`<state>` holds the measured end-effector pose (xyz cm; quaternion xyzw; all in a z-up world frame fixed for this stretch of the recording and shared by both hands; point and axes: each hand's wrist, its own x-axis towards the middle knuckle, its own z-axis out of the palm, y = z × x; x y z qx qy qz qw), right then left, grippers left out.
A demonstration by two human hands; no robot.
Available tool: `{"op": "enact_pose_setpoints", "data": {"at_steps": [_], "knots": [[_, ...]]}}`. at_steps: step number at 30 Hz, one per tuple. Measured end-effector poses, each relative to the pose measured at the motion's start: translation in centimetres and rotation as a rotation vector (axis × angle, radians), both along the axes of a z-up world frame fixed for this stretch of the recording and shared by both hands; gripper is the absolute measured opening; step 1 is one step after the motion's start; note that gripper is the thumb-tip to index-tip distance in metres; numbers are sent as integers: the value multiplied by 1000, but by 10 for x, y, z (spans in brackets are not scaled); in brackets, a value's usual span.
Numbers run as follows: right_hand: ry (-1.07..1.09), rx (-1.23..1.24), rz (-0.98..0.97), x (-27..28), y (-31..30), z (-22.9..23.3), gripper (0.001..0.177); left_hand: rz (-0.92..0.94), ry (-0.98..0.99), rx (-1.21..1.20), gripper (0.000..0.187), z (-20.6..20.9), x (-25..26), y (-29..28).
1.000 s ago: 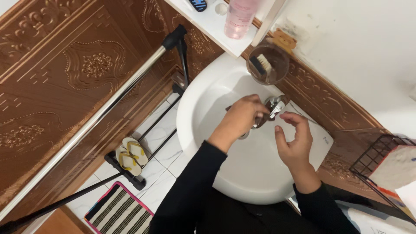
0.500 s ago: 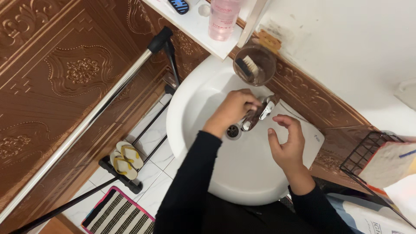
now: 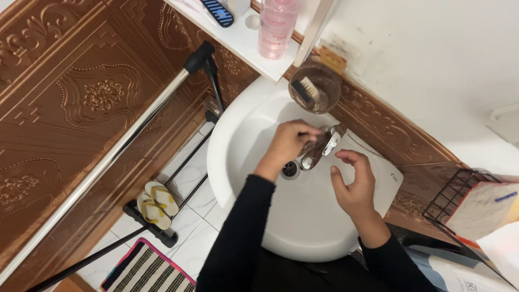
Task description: The person cleans a bathroom sink and faucet by hand using a small brush and a cloth, scrubbing the surfaces and wiping away residue.
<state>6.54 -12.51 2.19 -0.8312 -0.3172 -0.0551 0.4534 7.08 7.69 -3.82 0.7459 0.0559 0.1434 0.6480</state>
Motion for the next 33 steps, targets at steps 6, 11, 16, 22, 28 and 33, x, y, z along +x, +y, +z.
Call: {"op": "enact_pose_setpoints", "data": {"at_steps": [6, 11, 16, 22, 28, 33], "knots": [[5, 7, 19, -3, 0, -3, 31, 109, 129, -111, 17, -9, -3, -5], [12, 12, 26, -5, 1, -1, 30, 217, -35, 48, 21, -4, 5, -16], [14, 25, 24, -9, -2, 4, 30, 268, 1, 195, 18, -4, 26, -18], [27, 32, 13, -14, -11, 7, 29, 252, 125, -176, 16, -15, -24, -21], [62, 3, 25, -21, -18, 6, 28, 392, 124, -214, 16, 14, -75, -45], [334, 173, 161, -32, -17, -5, 39, 500, 17, 42, 18, 50, -122, -80]]}}
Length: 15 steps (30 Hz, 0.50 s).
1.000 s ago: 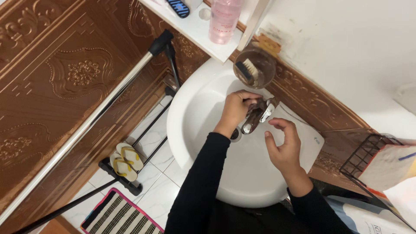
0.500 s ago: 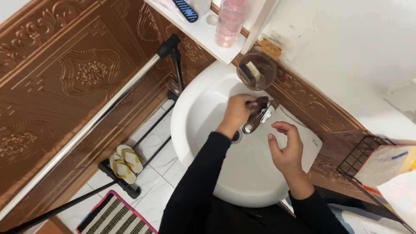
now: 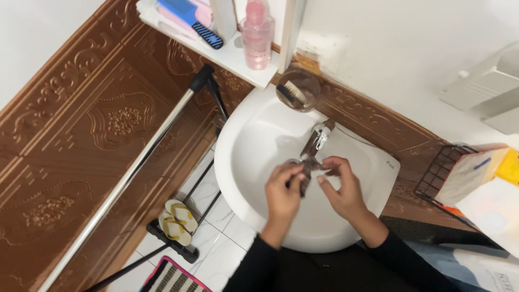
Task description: The person cleans a bathroom sink and faucet by hand using a small brush and a cloth, scrubbing the surfaces and wiping away residue.
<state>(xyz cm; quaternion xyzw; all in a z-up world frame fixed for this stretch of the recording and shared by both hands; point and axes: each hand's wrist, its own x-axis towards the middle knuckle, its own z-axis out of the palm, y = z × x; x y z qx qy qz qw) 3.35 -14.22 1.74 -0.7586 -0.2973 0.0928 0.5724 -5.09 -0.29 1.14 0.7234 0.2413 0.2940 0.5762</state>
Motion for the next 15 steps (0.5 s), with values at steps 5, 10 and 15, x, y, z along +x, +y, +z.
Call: {"op": "enact_pose_setpoints", "data": {"at_steps": [5, 10, 15], "knots": [[95, 8, -26, -12, -8, -21, 34, -156, 2, -335, 30, 11, -9, -39], [-35, -101, -457, 50, 2, -39, 43, 9, -35, 386, 38, 17, -1, -17], [-512, -277, -471, 73, 28, -51, 22, -66, 85, 123, 28, 14, 19, 12]]}}
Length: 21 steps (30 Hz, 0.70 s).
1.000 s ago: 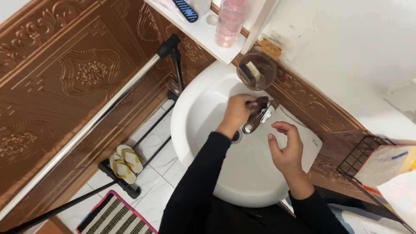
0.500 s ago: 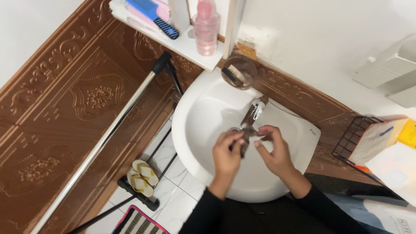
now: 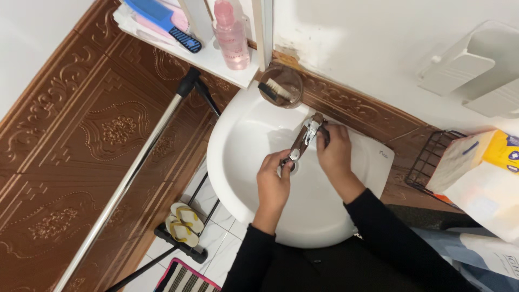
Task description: The person cleans a bathroom sink and faucet by hand using a small brush and a cloth, scrubbing the surfaces and wiping away residue.
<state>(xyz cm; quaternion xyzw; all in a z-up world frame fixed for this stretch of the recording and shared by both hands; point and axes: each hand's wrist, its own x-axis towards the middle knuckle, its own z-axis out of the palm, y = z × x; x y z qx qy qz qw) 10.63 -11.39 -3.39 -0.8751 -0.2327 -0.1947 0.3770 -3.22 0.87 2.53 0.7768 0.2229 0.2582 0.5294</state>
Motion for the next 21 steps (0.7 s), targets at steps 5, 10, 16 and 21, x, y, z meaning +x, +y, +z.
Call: {"op": "enact_pose_setpoints", "data": {"at_steps": [5, 10, 16, 21], "knots": [[218, 134, -63, -20, 3, -8, 18, -26, 9, 32, 23, -9, 3, 5], [311, 144, -85, 0, 4, -9, 18, -59, 0, -3, 21, -8, 5, 7], [322, 80, -73, -10, 1, -18, 21, -64, -4, -3, 23, -2, 5, 8], [383, 105, -137, -5, 0, -25, 17, -75, 3, 3, 20, -2, 4, 10]]}}
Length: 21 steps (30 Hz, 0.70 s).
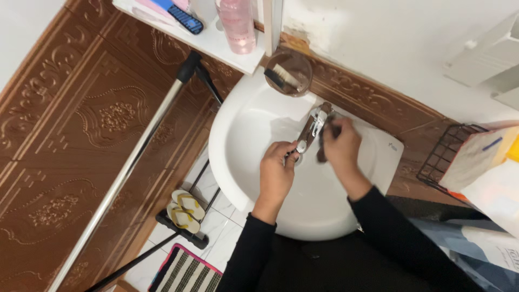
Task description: The person cleans a bathroom sink and faucet by hand using a small brush and a cloth, scrubbing the surfaces and wiping away residue.
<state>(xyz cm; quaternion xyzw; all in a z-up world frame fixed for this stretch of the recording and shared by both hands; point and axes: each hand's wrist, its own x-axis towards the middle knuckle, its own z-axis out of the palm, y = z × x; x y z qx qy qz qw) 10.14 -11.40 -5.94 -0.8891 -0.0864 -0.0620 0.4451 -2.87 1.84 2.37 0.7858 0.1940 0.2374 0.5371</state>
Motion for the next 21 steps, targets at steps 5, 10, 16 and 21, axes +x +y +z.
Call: {"op": "enact_pose_setpoints", "data": {"at_steps": [5, 10, 16, 21], "knots": [[897, 943, 81, -19, 7, -16, 22, -23, 22, -13, 22, 3, 1, 3], [1010, 1078, 53, -31, 7, -3, 33, -4, 87, 42, 24, 8, -3, 4], [1214, 963, 56, 5, -9, -9, 29, 86, 51, 236, 21, -5, -9, 3], [1193, 998, 148, -6, -15, -21, 28, 9, 150, 164, 32, -13, -10, 15]]}}
